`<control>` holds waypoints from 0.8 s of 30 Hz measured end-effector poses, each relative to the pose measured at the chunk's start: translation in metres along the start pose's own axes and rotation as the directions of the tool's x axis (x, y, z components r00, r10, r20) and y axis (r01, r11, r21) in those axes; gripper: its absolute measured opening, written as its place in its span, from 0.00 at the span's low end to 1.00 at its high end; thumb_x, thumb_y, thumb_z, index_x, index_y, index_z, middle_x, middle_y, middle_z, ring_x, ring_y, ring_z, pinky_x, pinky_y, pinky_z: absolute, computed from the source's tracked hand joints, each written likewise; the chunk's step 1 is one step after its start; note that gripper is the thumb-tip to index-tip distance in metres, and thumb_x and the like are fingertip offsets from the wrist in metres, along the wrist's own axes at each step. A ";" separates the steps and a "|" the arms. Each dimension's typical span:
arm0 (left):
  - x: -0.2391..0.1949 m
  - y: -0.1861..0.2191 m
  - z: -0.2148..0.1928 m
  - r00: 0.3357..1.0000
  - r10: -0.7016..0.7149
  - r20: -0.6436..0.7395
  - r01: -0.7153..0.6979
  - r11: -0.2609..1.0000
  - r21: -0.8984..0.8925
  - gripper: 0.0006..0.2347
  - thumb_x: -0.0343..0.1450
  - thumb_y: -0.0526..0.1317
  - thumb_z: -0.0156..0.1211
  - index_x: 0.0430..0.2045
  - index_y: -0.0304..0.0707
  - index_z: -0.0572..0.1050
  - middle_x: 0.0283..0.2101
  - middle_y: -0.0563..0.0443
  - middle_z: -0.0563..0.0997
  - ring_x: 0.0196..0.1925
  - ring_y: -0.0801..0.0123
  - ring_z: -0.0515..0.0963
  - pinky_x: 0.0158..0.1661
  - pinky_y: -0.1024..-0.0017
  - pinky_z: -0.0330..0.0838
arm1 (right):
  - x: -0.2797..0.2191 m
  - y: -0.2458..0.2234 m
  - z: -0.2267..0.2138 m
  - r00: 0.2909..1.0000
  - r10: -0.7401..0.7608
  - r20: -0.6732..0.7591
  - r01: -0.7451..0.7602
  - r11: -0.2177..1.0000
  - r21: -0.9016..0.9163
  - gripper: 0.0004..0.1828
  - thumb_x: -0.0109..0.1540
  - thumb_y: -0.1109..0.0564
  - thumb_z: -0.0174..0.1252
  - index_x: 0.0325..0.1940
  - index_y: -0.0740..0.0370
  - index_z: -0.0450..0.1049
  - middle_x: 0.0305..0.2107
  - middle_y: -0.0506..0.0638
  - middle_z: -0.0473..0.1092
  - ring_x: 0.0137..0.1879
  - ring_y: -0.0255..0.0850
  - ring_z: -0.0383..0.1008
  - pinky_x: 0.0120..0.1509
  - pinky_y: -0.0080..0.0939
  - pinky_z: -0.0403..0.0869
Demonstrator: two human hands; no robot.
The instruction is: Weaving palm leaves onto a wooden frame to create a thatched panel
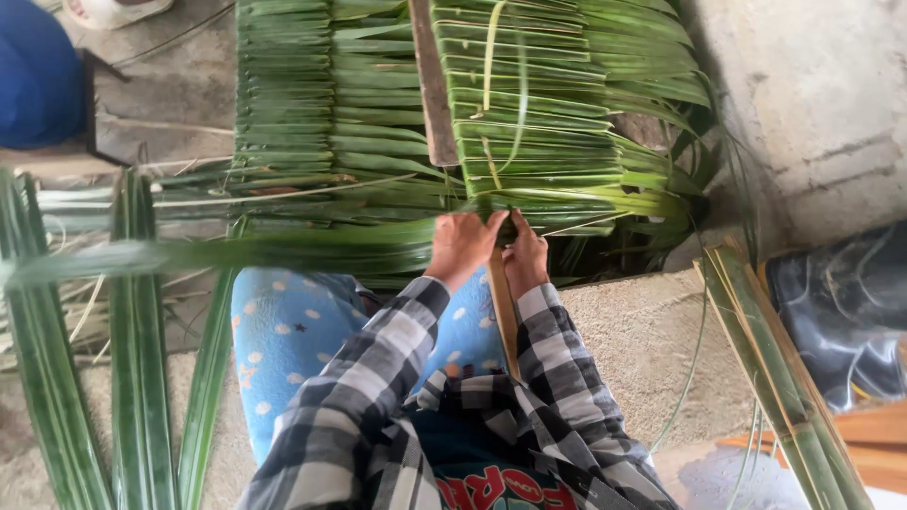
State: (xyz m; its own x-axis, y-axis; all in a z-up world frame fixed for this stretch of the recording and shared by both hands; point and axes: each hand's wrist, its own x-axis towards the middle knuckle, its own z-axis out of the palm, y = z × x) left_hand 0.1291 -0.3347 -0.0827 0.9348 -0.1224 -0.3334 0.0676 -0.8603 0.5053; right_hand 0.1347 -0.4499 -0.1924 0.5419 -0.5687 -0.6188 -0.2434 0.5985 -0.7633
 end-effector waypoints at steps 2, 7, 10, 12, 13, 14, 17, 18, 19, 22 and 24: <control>0.017 -0.004 0.011 1.000 0.015 0.024 -0.015 1.000 -0.013 0.36 0.76 0.65 0.30 0.30 0.25 0.79 0.37 0.22 0.81 0.42 0.40 0.86 0.44 0.56 0.81 | -0.010 -0.005 0.005 1.000 0.004 0.007 -0.004 1.000 0.005 0.18 0.55 0.57 0.74 0.32 0.72 0.73 0.24 0.55 0.68 0.20 0.36 0.68 0.19 0.32 0.66; 0.058 -0.018 0.061 0.985 -0.164 0.045 0.159 0.793 -0.587 0.33 0.66 0.61 0.57 0.34 0.15 0.79 0.39 0.14 0.79 0.47 0.28 0.81 0.48 0.45 0.76 | -0.011 -0.003 0.004 1.000 -0.022 -0.003 0.022 0.999 -0.024 0.17 0.55 0.55 0.74 0.34 0.70 0.74 0.25 0.56 0.69 0.21 0.37 0.71 0.20 0.28 0.65; 0.056 -0.019 0.058 0.975 -0.223 0.015 0.170 0.697 -0.697 0.31 0.62 0.60 0.65 0.31 0.17 0.79 0.36 0.18 0.80 0.46 0.29 0.81 0.44 0.44 0.76 | -0.024 -0.011 0.014 0.999 -0.008 -0.034 0.010 0.999 0.050 0.18 0.53 0.60 0.75 0.33 0.76 0.74 0.25 0.59 0.70 0.25 0.43 0.72 0.24 0.39 0.70; 0.059 -0.019 0.062 0.970 -0.241 0.025 0.182 0.655 -0.733 0.30 0.62 0.59 0.66 0.30 0.18 0.79 0.35 0.20 0.80 0.45 0.31 0.82 0.42 0.45 0.75 | -0.038 -0.020 0.017 0.999 -0.018 -0.032 0.020 0.998 0.066 0.18 0.53 0.60 0.75 0.33 0.77 0.75 0.26 0.60 0.71 0.26 0.43 0.73 0.25 0.40 0.71; 0.061 -0.020 0.063 0.963 -0.266 0.038 0.198 0.610 -0.767 0.28 0.61 0.57 0.68 0.30 0.19 0.79 0.34 0.21 0.80 0.43 0.33 0.82 0.39 0.45 0.74 | -0.044 -0.024 0.018 0.999 -0.022 -0.027 0.024 0.997 0.079 0.18 0.53 0.61 0.75 0.33 0.77 0.75 0.27 0.61 0.71 0.27 0.44 0.74 0.26 0.42 0.72; 0.062 -0.015 0.061 0.966 -0.255 0.037 0.191 0.614 -0.766 0.28 0.61 0.57 0.68 0.30 0.19 0.79 0.34 0.21 0.80 0.43 0.33 0.82 0.39 0.45 0.74 | -0.044 -0.026 0.019 0.999 -0.028 -0.032 0.031 0.996 0.087 0.18 0.53 0.61 0.75 0.33 0.77 0.75 0.27 0.61 0.71 0.27 0.44 0.74 0.26 0.42 0.72; 0.060 0.000 0.051 0.967 -0.248 0.052 0.172 0.494 -0.852 0.26 0.61 0.54 0.71 0.29 0.18 0.80 0.34 0.22 0.81 0.37 0.45 0.82 0.37 0.51 0.74 | -0.052 -0.039 0.021 0.998 -0.044 -0.038 0.046 0.998 0.048 0.20 0.53 0.57 0.76 0.37 0.73 0.74 0.27 0.58 0.71 0.29 0.44 0.77 0.26 0.39 0.72; 0.060 0.007 0.041 0.966 -0.249 0.073 0.181 0.446 -0.877 0.27 0.61 0.53 0.72 0.34 0.17 0.79 0.38 0.20 0.80 0.44 0.41 0.82 0.41 0.49 0.74 | -0.060 -0.047 0.024 0.998 -0.058 -0.009 0.058 0.998 0.004 0.23 0.54 0.55 0.75 0.39 0.75 0.72 0.28 0.60 0.70 0.28 0.45 0.76 0.25 0.41 0.71; 0.060 0.014 0.032 0.964 -0.248 0.094 0.190 0.396 -0.898 0.28 0.61 0.51 0.73 0.39 0.16 0.79 0.42 0.19 0.80 0.51 0.38 0.81 0.45 0.47 0.74 | -0.068 -0.056 0.027 0.997 -0.070 0.020 0.070 0.997 -0.041 0.26 0.55 0.53 0.74 0.42 0.77 0.71 0.28 0.63 0.69 0.26 0.47 0.75 0.24 0.43 0.70; 0.054 0.024 -0.006 0.971 -0.223 0.091 0.169 0.366 -0.915 0.32 0.62 0.51 0.72 0.48 0.13 0.75 0.50 0.15 0.77 0.58 0.34 0.77 0.51 0.47 0.73 | -0.005 -0.042 0.040 0.993 -0.062 0.099 0.060 0.998 0.025 0.40 0.54 0.49 0.77 0.57 0.81 0.67 0.43 0.74 0.69 0.46 0.66 0.79 0.41 0.65 0.78; 0.052 0.030 -0.023 0.968 -0.235 0.085 0.155 0.300 -0.941 0.30 0.62 0.48 0.72 0.49 0.14 0.75 0.51 0.17 0.78 0.59 0.36 0.77 0.53 0.47 0.73 | 0.002 -0.050 0.049 0.984 -0.042 0.171 0.057 0.995 -0.083 0.41 0.55 0.44 0.75 0.60 0.74 0.66 0.46 0.71 0.69 0.45 0.68 0.78 0.40 0.67 0.79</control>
State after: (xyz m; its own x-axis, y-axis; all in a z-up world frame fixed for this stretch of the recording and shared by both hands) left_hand 0.1876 -0.3557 -0.0660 0.8595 0.0417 -0.5094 0.4938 0.1891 0.8487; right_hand 0.1872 -0.4539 -0.1465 0.6814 -0.4886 -0.5450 -0.2780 0.5160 -0.8102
